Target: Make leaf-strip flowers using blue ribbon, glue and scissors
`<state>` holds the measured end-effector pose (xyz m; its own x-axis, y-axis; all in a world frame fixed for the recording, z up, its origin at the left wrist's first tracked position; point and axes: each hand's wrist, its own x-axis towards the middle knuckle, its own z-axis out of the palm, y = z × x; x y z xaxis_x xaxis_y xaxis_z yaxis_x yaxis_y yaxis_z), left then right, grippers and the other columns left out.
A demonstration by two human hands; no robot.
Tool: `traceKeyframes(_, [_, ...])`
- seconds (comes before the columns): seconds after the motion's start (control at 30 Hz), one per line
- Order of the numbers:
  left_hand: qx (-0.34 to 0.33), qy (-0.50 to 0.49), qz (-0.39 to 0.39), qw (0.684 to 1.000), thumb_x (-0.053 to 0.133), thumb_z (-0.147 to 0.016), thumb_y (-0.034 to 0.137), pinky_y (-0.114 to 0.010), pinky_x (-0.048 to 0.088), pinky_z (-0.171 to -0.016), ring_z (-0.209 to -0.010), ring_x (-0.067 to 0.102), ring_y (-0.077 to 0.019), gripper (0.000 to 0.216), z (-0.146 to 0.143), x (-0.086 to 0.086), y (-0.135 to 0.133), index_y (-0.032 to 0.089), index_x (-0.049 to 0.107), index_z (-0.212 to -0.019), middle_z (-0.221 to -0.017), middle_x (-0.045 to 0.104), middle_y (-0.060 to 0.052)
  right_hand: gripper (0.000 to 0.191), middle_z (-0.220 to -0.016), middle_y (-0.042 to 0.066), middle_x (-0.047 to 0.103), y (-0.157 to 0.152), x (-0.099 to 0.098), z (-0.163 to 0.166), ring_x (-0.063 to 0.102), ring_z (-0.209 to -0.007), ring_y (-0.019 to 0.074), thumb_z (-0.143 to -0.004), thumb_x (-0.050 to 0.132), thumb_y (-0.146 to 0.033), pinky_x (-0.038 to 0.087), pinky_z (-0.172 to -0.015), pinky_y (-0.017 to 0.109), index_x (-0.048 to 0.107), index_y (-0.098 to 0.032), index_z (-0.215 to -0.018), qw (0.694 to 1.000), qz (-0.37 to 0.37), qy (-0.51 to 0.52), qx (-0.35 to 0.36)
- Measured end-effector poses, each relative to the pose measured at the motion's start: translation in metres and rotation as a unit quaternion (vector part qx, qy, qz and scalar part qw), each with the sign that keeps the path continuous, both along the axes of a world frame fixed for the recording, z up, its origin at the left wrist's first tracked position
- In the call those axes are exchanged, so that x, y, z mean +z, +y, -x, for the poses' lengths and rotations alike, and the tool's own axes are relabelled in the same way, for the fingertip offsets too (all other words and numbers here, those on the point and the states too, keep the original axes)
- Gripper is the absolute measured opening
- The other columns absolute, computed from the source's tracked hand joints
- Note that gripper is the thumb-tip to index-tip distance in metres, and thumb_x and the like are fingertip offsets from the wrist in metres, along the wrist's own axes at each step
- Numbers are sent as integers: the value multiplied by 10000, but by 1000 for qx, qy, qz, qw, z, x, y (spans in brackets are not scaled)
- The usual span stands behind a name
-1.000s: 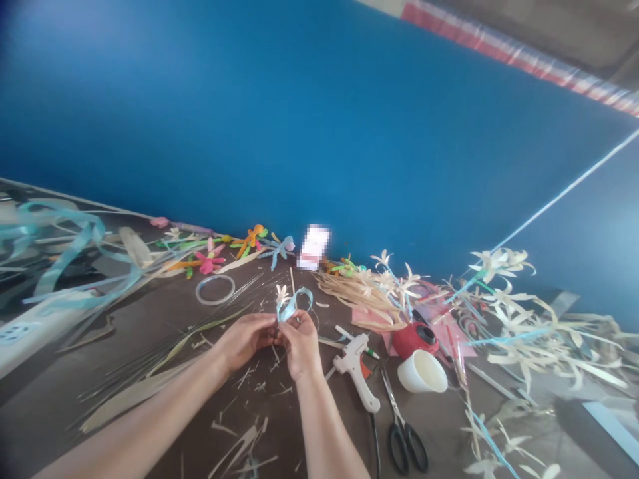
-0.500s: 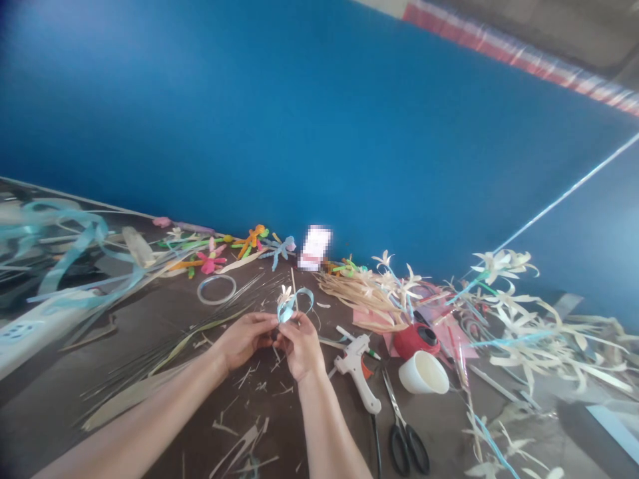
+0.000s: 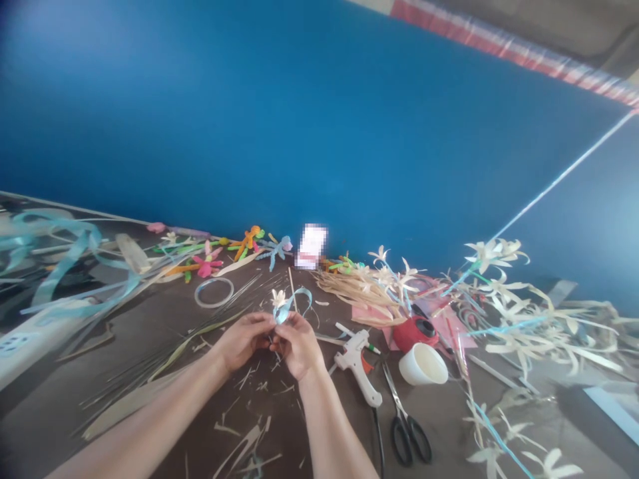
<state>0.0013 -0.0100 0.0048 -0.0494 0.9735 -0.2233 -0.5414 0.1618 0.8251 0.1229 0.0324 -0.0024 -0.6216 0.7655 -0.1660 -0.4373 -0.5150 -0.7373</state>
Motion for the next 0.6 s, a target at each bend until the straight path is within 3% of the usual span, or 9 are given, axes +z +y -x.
traceKeyframes(0.1, [10,12,-3,1000,655,-618,257,-199,415,-454,-501,519,-97,151,-2,3,0,126,587,-651,-534,552,3,183,-592,-35,569,-1,2,1,518,-495,86,-615,634,-154,454,-433,193,533,-179,-766,1000,-20,-8,-4])
traceKeyframes(0.27, [33,49,1,998,663,-602,281,-258,464,-553,-590,562,-135,187,-3,7,0,124,591,-675,-621,602,-30,160,-573,-37,566,-2,6,5,518,-475,97,-629,631,-273,452,-448,228,511,-174,-663,992,-59,-60,-90])
traceKeyframes(0.47, [62,117,1,991,672,-582,306,-199,430,-500,-532,548,-101,210,-3,7,4,128,600,-669,-584,598,-4,207,-431,-53,490,6,6,3,455,-369,80,-613,639,-303,402,-392,209,506,-149,-575,978,-83,-103,-160])
traceKeyframes(0.6, [95,114,2,989,681,-565,300,-185,424,-474,-502,533,-82,215,2,5,7,128,606,-672,-577,597,4,183,-443,-55,479,18,30,-19,395,-346,53,-637,618,-306,343,-360,175,542,-142,-611,957,-116,-133,-229])
